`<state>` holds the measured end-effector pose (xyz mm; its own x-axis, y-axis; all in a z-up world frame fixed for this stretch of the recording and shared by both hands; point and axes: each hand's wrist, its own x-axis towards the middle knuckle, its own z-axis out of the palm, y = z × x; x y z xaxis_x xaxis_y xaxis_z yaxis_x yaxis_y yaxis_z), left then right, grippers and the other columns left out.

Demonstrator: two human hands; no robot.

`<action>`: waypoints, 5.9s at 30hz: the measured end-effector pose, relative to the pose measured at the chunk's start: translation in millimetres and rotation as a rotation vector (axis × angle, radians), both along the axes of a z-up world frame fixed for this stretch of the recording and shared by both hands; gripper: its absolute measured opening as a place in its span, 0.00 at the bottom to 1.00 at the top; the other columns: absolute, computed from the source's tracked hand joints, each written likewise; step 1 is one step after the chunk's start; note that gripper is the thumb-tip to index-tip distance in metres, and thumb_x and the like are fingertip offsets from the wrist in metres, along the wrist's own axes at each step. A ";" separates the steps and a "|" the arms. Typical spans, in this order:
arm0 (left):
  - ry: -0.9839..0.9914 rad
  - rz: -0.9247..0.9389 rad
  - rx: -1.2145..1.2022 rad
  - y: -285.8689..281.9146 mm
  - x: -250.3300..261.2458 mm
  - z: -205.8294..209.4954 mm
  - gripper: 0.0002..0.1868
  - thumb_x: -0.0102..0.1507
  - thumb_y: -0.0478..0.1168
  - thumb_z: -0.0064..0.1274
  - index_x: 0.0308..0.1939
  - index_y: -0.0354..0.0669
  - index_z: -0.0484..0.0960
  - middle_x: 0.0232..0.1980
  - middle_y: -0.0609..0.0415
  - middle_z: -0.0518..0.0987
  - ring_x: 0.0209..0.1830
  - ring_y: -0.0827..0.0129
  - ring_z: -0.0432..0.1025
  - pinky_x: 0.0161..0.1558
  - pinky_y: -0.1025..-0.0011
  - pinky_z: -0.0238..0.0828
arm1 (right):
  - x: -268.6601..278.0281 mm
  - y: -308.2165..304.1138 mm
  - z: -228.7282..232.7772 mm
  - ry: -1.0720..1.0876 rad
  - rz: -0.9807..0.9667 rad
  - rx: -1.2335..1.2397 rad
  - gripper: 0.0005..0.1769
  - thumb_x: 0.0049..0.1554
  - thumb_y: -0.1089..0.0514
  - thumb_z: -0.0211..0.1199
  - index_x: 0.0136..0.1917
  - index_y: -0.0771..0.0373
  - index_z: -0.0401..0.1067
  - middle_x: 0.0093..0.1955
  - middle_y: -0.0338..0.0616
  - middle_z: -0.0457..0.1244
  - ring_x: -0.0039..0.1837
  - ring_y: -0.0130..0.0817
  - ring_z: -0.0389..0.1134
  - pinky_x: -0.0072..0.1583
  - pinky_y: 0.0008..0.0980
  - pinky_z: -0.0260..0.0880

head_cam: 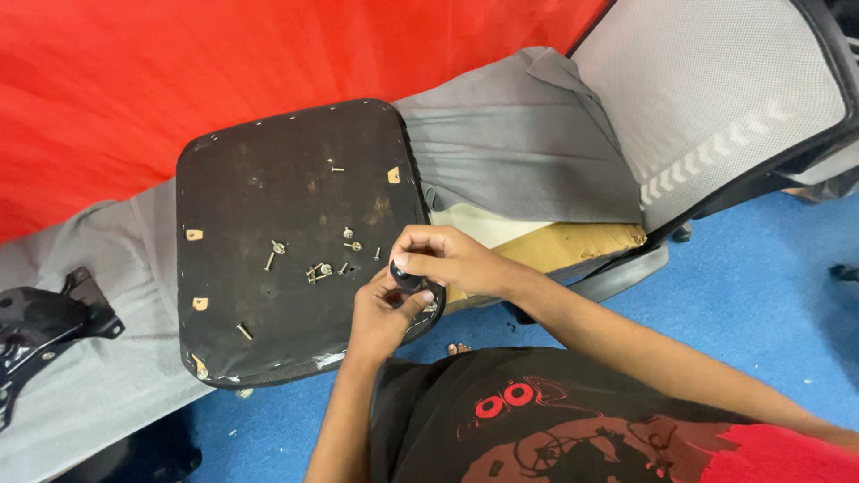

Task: The person uses a screwdriver to fasten screws into the underside of an overturned chair seat. They pick up screws and turn them into pre-drilled holes, working methodically across the seat base.

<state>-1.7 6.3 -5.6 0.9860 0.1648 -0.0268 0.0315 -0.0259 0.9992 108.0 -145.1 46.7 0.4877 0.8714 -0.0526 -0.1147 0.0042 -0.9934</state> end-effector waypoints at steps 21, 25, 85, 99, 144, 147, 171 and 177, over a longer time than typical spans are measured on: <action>0.525 0.216 0.557 -29.9 -2.4 -49.6 0.14 0.52 0.47 0.70 0.34 0.45 0.86 0.29 0.57 0.84 0.29 0.68 0.79 0.36 0.66 0.74 | 2.1 8.6 4.6 -0.370 -0.053 0.009 0.09 0.62 0.53 0.64 0.48 0.60 0.77 0.59 0.40 0.70 0.54 0.25 0.61 0.57 0.30 0.66; 0.487 0.176 0.594 -26.1 0.6 -37.0 0.14 0.51 0.49 0.71 0.30 0.44 0.86 0.29 0.59 0.85 0.30 0.70 0.80 0.36 0.67 0.74 | 4.0 11.5 5.7 -0.194 -0.030 0.025 0.10 0.60 0.53 0.65 0.45 0.59 0.69 0.59 0.40 0.69 0.50 0.25 0.63 0.55 0.30 0.67; 0.458 0.062 0.464 -3.7 3.6 -62.2 0.15 0.49 0.50 0.73 0.34 0.48 0.91 0.25 0.62 0.83 0.24 0.79 0.76 0.32 0.74 0.73 | 3.9 13.8 -20.1 0.353 0.086 0.255 0.26 0.70 0.41 0.45 0.56 0.66 0.68 0.39 0.42 0.59 0.41 0.27 0.59 0.45 0.28 0.63; 0.470 0.042 0.508 -2.4 4.4 -62.2 0.17 0.48 0.52 0.74 0.31 0.47 0.90 0.26 0.62 0.83 0.23 0.78 0.75 0.31 0.73 0.73 | -0.1 14.4 -15.5 0.299 0.136 0.214 0.21 0.68 0.48 0.51 0.48 0.69 0.71 0.45 0.49 0.65 0.47 0.32 0.67 0.51 0.31 0.69; 0.407 0.136 0.333 -2.6 -9.9 -73.3 0.16 0.50 0.48 0.73 0.37 0.45 0.92 0.28 0.60 0.85 0.26 0.80 0.77 0.33 0.77 0.75 | -6.6 49.8 -14.9 0.129 -0.073 0.092 0.20 0.64 0.48 0.47 0.41 0.65 0.69 0.34 0.43 0.62 0.38 0.28 0.62 0.43 0.28 0.64; 0.424 0.077 0.207 1.9 -7.3 -73.1 0.16 0.50 0.47 0.72 0.37 0.43 0.91 0.28 0.58 0.85 0.25 0.80 0.76 0.31 0.76 0.75 | 1.1 49.5 -16.2 0.141 -0.047 0.087 0.20 0.64 0.48 0.48 0.40 0.64 0.69 0.33 0.44 0.63 0.38 0.29 0.63 0.44 0.29 0.65; 0.370 0.008 0.265 10.5 -10.0 -73.1 0.13 0.53 0.48 0.68 0.39 0.49 0.92 0.29 0.60 0.87 0.26 0.78 0.79 0.33 0.76 0.75 | -25.2 43.3 -18.5 0.128 -0.248 0.083 0.19 0.66 0.46 0.48 0.42 0.61 0.65 0.34 0.40 0.59 0.37 0.26 0.58 0.41 0.27 0.59; 0.358 0.025 0.337 9.4 -10.0 -77.0 0.16 0.50 0.51 0.70 0.38 0.51 0.92 0.30 0.61 0.87 0.27 0.77 0.80 0.34 0.75 0.76 | -25.6 40.0 -20.5 0.137 -0.300 0.119 0.21 0.66 0.43 0.48 0.43 0.61 0.66 0.35 0.41 0.60 0.38 0.27 0.59 0.42 0.28 0.60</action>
<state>-11.7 15.7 -82.6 0.9202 0.2457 -0.3046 0.3762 -0.3405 0.8617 82.4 -105.1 26.1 0.7183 0.6945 -0.0414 -0.2226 0.1730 -0.9594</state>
